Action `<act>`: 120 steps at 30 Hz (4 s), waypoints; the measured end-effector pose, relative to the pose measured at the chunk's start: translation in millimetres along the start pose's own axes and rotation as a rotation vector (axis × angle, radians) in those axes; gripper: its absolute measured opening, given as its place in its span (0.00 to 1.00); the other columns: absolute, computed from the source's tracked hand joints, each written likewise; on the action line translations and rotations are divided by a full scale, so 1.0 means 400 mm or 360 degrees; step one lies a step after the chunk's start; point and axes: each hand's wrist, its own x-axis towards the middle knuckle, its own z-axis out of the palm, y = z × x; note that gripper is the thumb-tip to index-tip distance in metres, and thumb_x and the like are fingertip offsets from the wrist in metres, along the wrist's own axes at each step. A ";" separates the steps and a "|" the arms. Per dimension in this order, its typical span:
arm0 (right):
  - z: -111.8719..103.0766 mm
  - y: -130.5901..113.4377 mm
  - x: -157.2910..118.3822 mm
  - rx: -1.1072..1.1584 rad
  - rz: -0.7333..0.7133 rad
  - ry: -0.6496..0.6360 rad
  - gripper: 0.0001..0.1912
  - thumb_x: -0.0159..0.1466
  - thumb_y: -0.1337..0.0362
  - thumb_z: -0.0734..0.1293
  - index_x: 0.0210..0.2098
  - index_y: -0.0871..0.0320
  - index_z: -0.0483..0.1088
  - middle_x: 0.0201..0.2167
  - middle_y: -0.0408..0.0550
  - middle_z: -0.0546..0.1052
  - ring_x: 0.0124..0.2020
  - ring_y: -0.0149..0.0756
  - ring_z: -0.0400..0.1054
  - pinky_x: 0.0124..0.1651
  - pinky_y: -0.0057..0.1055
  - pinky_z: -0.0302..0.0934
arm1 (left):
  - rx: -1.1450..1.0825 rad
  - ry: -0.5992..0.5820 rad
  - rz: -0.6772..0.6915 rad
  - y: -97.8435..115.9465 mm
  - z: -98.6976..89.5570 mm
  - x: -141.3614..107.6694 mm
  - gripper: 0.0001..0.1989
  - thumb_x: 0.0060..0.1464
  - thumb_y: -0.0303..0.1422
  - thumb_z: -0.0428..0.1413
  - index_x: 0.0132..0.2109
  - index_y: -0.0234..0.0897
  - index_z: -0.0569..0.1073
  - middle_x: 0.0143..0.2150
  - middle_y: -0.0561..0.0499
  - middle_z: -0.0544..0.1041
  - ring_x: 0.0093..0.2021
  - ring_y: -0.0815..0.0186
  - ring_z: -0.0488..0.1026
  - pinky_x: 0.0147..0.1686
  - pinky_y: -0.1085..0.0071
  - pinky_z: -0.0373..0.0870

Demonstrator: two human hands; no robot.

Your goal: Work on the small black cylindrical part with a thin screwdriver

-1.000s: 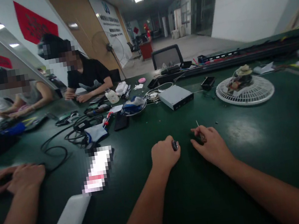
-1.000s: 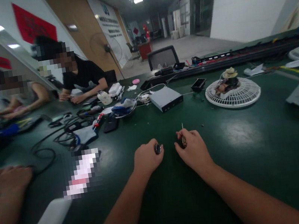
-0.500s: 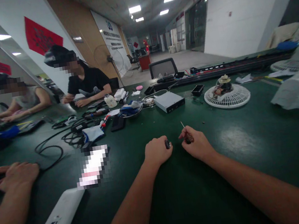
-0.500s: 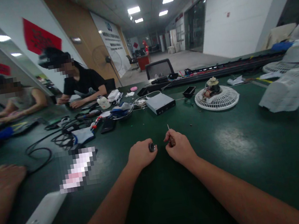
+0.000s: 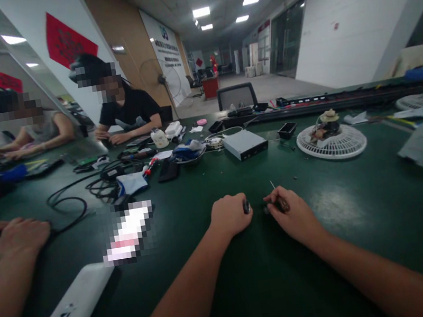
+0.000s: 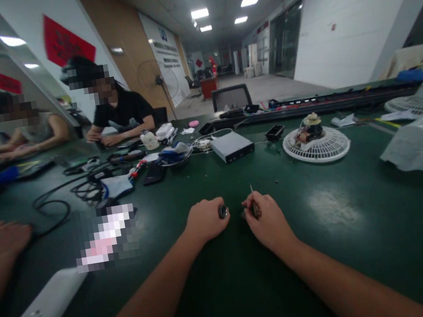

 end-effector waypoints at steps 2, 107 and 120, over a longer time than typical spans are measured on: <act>-0.003 0.005 0.000 -0.0043 -0.0018 -0.0155 0.05 0.63 0.66 0.67 0.35 0.52 0.65 0.41 0.47 0.81 0.45 0.45 0.74 0.48 0.45 0.66 | 0.0002 -0.0004 0.0026 0.005 0.002 0.003 0.11 0.61 0.41 0.52 0.42 0.43 0.76 0.36 0.46 0.81 0.38 0.54 0.80 0.39 0.61 0.74; 0.006 -0.033 0.020 0.1046 0.0458 0.0116 0.25 0.67 0.45 0.67 0.32 0.61 0.81 0.30 0.54 0.82 0.26 0.38 0.75 0.28 0.32 0.66 | -0.0249 0.0128 -0.0068 0.015 0.028 0.017 0.13 0.63 0.43 0.53 0.39 0.41 0.78 0.31 0.49 0.78 0.32 0.61 0.76 0.32 0.67 0.67; 0.012 -0.025 0.020 0.1128 0.0483 0.0109 0.23 0.68 0.46 0.67 0.33 0.61 0.80 0.28 0.53 0.82 0.24 0.38 0.75 0.24 0.31 0.66 | -0.0208 0.0155 -0.0037 0.011 0.035 0.017 0.14 0.63 0.42 0.52 0.38 0.41 0.78 0.31 0.48 0.78 0.32 0.60 0.76 0.33 0.67 0.69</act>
